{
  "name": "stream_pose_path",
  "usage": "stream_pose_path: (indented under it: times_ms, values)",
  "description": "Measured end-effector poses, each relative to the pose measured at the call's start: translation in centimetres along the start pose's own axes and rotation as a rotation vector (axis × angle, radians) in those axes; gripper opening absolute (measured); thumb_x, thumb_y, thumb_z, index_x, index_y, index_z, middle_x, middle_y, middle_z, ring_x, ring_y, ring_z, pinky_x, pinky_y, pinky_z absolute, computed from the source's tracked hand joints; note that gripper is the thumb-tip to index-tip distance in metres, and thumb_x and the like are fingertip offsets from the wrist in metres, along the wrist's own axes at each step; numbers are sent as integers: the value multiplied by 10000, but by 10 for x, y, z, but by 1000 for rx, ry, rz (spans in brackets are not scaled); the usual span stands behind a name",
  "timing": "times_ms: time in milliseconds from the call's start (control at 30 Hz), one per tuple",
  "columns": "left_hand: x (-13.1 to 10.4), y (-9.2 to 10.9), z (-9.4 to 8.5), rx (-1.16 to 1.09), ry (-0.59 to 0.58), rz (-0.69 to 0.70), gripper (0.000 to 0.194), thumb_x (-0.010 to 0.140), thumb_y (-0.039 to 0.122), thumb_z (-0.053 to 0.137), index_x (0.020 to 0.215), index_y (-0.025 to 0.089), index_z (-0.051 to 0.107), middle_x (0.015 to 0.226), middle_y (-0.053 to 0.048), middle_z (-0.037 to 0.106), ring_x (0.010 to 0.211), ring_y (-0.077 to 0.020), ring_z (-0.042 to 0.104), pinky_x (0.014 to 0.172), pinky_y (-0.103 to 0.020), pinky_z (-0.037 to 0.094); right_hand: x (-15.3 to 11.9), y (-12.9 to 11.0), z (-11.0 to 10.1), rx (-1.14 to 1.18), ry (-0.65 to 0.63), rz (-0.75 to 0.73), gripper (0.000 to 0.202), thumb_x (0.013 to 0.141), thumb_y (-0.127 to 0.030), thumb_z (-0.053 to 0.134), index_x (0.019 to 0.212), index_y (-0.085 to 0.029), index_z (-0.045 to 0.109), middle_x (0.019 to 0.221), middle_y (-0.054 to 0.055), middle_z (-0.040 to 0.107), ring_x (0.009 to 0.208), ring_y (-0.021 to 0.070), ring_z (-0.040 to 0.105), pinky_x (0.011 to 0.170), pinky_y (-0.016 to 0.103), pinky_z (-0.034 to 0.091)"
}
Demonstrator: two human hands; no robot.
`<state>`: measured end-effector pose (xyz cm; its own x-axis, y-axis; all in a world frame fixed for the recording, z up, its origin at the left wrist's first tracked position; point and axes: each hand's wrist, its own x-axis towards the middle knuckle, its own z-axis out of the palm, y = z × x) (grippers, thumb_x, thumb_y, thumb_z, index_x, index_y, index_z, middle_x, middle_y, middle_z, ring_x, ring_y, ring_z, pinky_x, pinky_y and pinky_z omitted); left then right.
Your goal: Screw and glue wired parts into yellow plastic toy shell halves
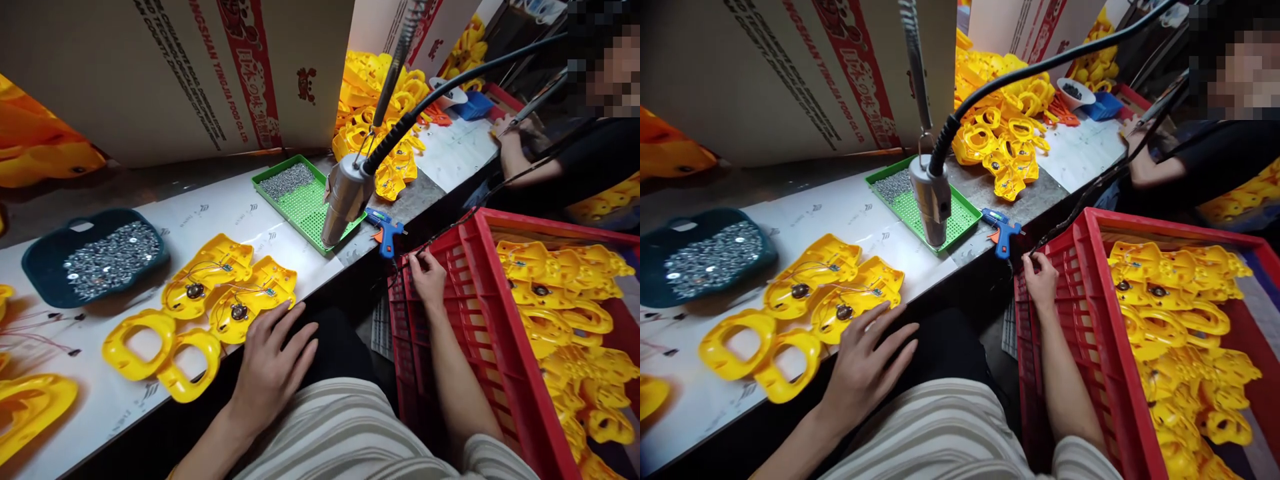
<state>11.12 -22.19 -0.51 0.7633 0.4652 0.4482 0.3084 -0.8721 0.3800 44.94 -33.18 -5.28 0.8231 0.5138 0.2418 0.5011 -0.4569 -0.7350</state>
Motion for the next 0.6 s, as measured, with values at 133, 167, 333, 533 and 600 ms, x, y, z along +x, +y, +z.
stream_pose_path:
  times_ms: [133,167,333,533,600]
  values:
    - [7,9,17,-181,-88,36,221,922,163,573,1136,173,629,1124,-95,692,1063,-223,619,917,-364,525,-34,-20,-29,-109,-217,61,238,782,-431,668,737,-200,701,619,14,646,581,171,597,629,299,497]
    - [11,13,24,-231,-117,23,240,932,197,568,1165,168,616,1120,-99,692,1035,-208,635,902,-343,540,-40,-30,-33,-78,-338,78,226,775,-424,684,737,-202,704,612,8,645,570,163,603,594,280,495]
    - [41,36,69,-470,-297,-136,637,852,436,666,1403,212,440,1337,-141,578,1110,-259,642,856,-375,580,-48,-73,-32,445,-844,181,607,711,-359,795,1268,-236,586,998,52,693,863,183,719,768,296,604]
    - [68,42,98,-826,-265,-351,603,837,234,618,1408,240,422,1278,-96,616,708,-104,626,693,-259,543,-40,-75,-13,536,-803,14,573,808,-305,719,1346,-277,525,1219,91,631,1131,232,653,906,379,593]
    - [65,45,106,-1064,-313,-449,820,785,192,639,1501,256,246,1234,-80,639,645,-79,597,619,-218,511,-44,-82,-7,392,-698,-127,497,870,-286,632,1356,-275,525,1297,105,595,1212,246,597,1026,460,520]
